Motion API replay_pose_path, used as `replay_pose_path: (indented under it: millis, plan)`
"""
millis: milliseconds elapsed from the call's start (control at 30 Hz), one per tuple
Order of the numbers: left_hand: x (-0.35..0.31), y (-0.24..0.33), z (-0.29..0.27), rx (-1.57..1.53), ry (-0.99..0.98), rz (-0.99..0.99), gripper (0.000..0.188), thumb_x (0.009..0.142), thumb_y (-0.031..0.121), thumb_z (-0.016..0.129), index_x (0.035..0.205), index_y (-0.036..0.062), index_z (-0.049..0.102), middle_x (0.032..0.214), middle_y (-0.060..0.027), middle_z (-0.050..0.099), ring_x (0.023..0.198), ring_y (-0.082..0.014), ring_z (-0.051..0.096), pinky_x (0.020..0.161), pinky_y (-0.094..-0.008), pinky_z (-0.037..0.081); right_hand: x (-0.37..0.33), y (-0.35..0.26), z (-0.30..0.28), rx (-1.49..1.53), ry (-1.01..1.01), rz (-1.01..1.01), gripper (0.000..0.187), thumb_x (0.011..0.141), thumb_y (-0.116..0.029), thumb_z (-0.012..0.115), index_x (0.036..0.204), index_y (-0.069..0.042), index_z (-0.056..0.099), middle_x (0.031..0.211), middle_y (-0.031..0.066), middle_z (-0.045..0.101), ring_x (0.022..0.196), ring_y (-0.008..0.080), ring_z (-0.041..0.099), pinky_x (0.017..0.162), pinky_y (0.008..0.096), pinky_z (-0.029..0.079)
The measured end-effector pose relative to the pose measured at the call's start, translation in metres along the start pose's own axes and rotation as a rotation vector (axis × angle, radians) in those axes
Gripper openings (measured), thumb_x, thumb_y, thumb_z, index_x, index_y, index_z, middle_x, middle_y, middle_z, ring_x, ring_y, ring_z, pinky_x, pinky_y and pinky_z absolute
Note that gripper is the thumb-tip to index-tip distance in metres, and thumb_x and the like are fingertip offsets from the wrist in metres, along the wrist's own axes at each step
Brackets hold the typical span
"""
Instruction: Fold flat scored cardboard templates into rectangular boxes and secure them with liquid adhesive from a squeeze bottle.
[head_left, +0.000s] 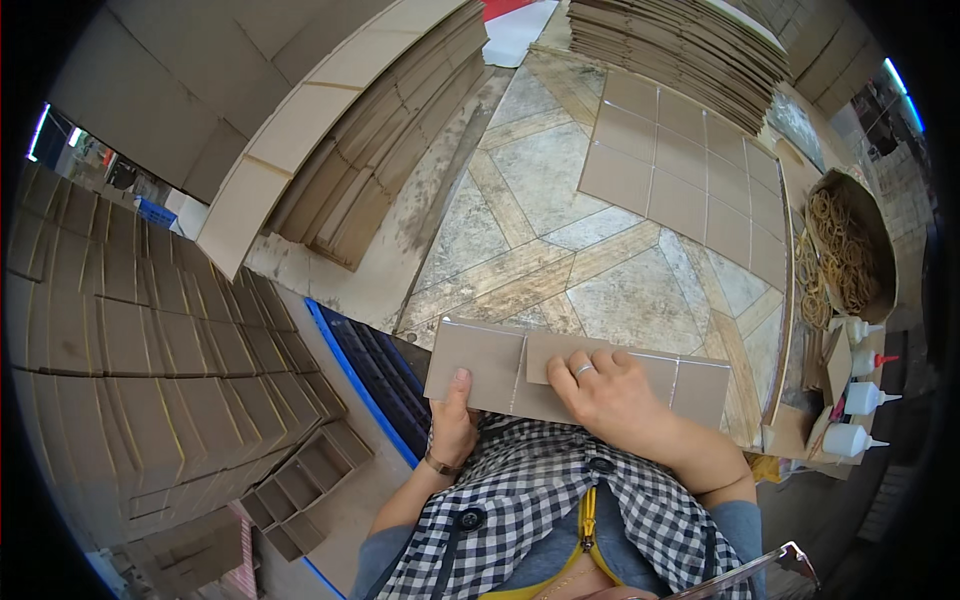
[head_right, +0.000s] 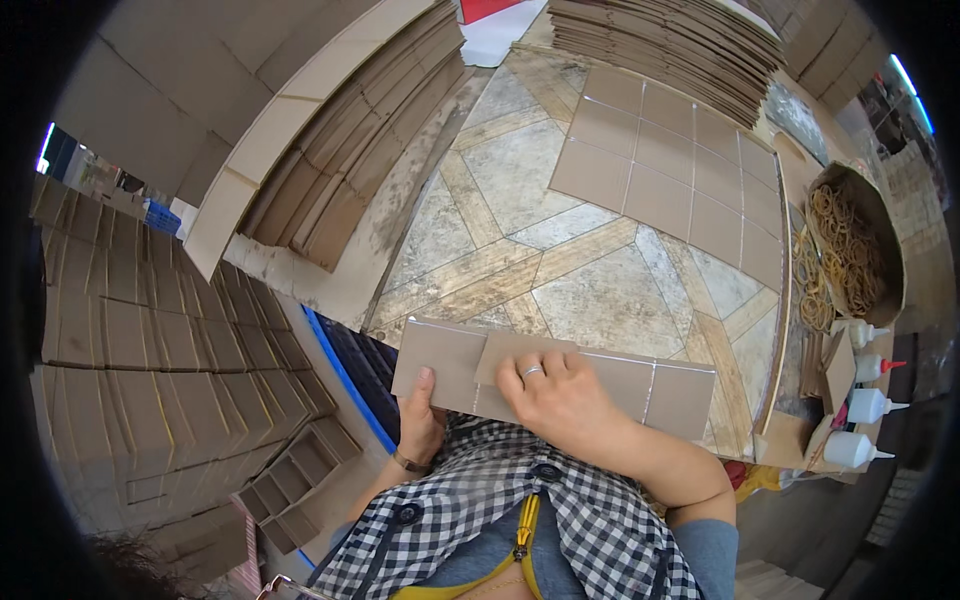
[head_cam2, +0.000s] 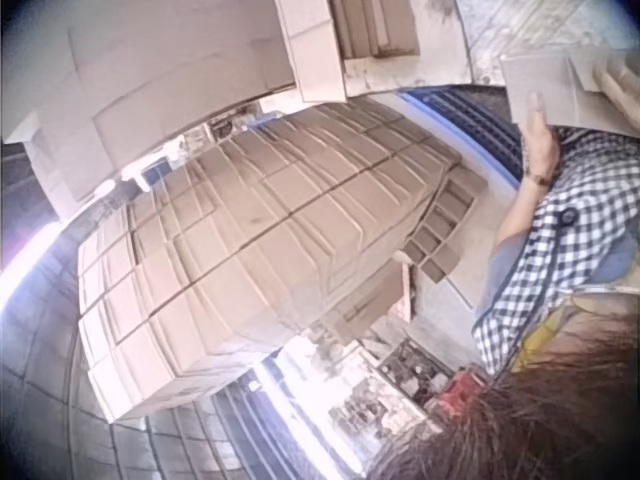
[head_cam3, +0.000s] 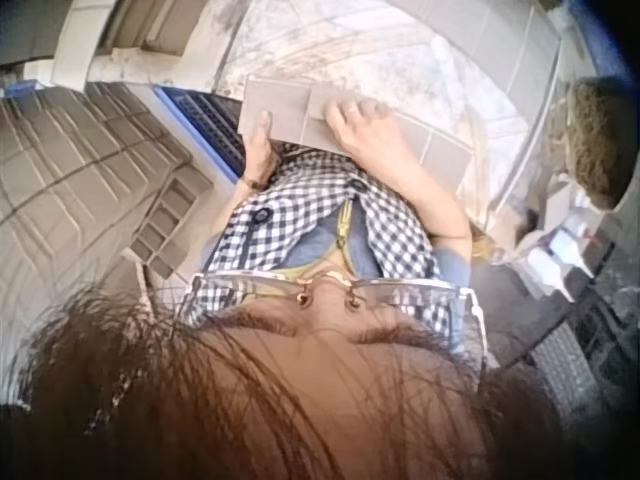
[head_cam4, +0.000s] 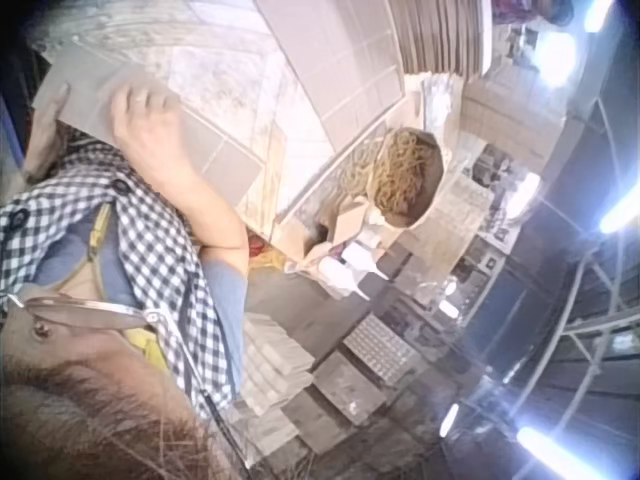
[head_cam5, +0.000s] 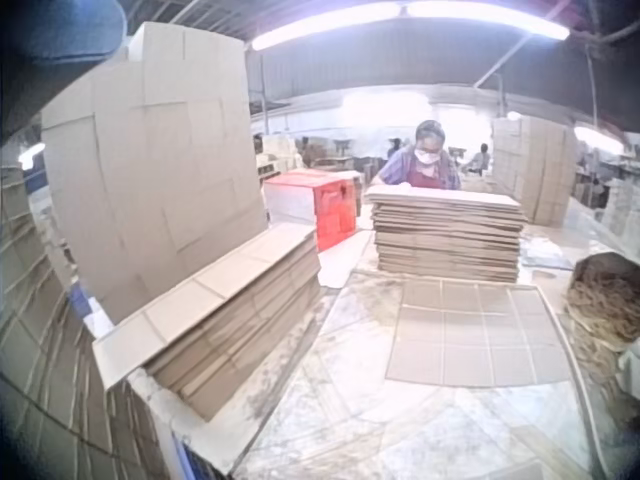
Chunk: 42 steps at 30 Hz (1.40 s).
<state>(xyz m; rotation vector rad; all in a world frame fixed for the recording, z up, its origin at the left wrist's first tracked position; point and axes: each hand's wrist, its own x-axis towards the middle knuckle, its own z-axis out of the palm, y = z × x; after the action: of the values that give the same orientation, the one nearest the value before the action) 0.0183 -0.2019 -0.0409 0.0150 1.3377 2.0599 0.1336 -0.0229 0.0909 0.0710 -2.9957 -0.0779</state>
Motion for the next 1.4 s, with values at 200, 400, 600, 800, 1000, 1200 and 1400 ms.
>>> replay_pose_path:
  millis: [200,400,600,800,1000,1200,1400]
  plan:
    - [0.0,0.003,0.004,0.025,-0.008,0.039,0.033,0.096,0.02,0.052,0.122,-0.0014,0.051,0.113,-0.0086,0.058,0.103,-0.0161,0.055,0.089,-0.0298,0.044,-0.002,-0.013,0.004,-0.059,-0.027,-0.018,0.036,0.072,-0.015,0.058,0.105,-0.003,0.056,0.084,0.0063,0.057,0.075,0.0182,0.057,0.06,0.0283,0.043]
    - [-0.001,0.006,0.003,0.123,0.016,0.089,0.033,0.096,0.018,0.053,0.12,-0.0033,0.052,0.113,-0.009,0.058,0.102,-0.0161,0.055,0.089,-0.0299,0.043,0.001,-0.013,-0.001,0.024,-0.033,0.086,0.036,0.068,-0.012,0.059,0.103,-0.004,0.056,0.083,0.0051,0.057,0.078,0.0193,0.057,0.061,0.0297,0.042]
    - [0.0,0.008,0.003,0.207,0.01,0.145,0.033,0.095,0.018,0.053,0.119,-0.0048,0.053,0.112,-0.0096,0.058,0.102,-0.0164,0.054,0.089,-0.0302,0.043,0.006,-0.01,0.0,0.047,-0.013,0.15,0.024,0.07,-0.016,0.057,0.093,-0.007,0.056,0.078,0.0035,0.054,0.072,0.0184,0.055,0.06,0.0304,0.042]
    - [0.0,0.009,0.006,0.209,0.028,0.15,0.032,0.095,0.017,0.053,0.117,-0.0052,0.054,0.109,-0.009,0.06,0.1,-0.0164,0.055,0.087,-0.03,0.044,0.009,-0.014,-0.002,0.029,-0.052,0.124,0.025,0.07,-0.015,0.058,0.093,-0.007,0.056,0.078,0.0035,0.055,0.072,0.0186,0.056,0.06,0.0304,0.043]
    - [-0.003,0.012,0.006,0.386,0.013,0.277,0.038,0.091,0.014,0.058,0.122,-0.0061,0.05,0.114,-0.0128,0.058,0.101,-0.0193,0.056,0.088,-0.0322,0.044,0.004,-0.012,0.004,0.112,-0.011,0.113,0.029,0.064,-0.01,0.061,0.092,-0.007,0.055,0.078,0.0042,0.055,0.071,0.02,0.056,0.058,0.0318,0.042]
    - [-0.01,0.05,0.036,0.894,-0.444,0.723,0.056,0.078,0.011,0.068,0.125,-0.0081,0.044,0.12,-0.0308,0.051,0.111,-0.0427,0.054,0.094,-0.0432,0.044,0.025,0.02,-0.003,0.258,-0.005,0.171,0.02,0.062,-0.006,0.062,0.078,-0.007,0.05,0.068,0.0071,0.055,0.061,0.0231,0.058,0.051,0.0347,0.046]
    - [-0.006,0.071,0.057,0.959,-0.609,0.848,0.068,0.077,0.024,0.071,0.128,-0.0094,0.041,0.118,-0.0296,0.054,0.106,-0.0405,0.057,0.092,-0.0444,0.045,0.028,0.031,0.003,0.298,0.002,0.176,0.019,0.064,-0.005,0.06,0.079,-0.005,0.048,0.066,0.0084,0.055,0.057,0.0256,0.06,0.049,0.0356,0.047]
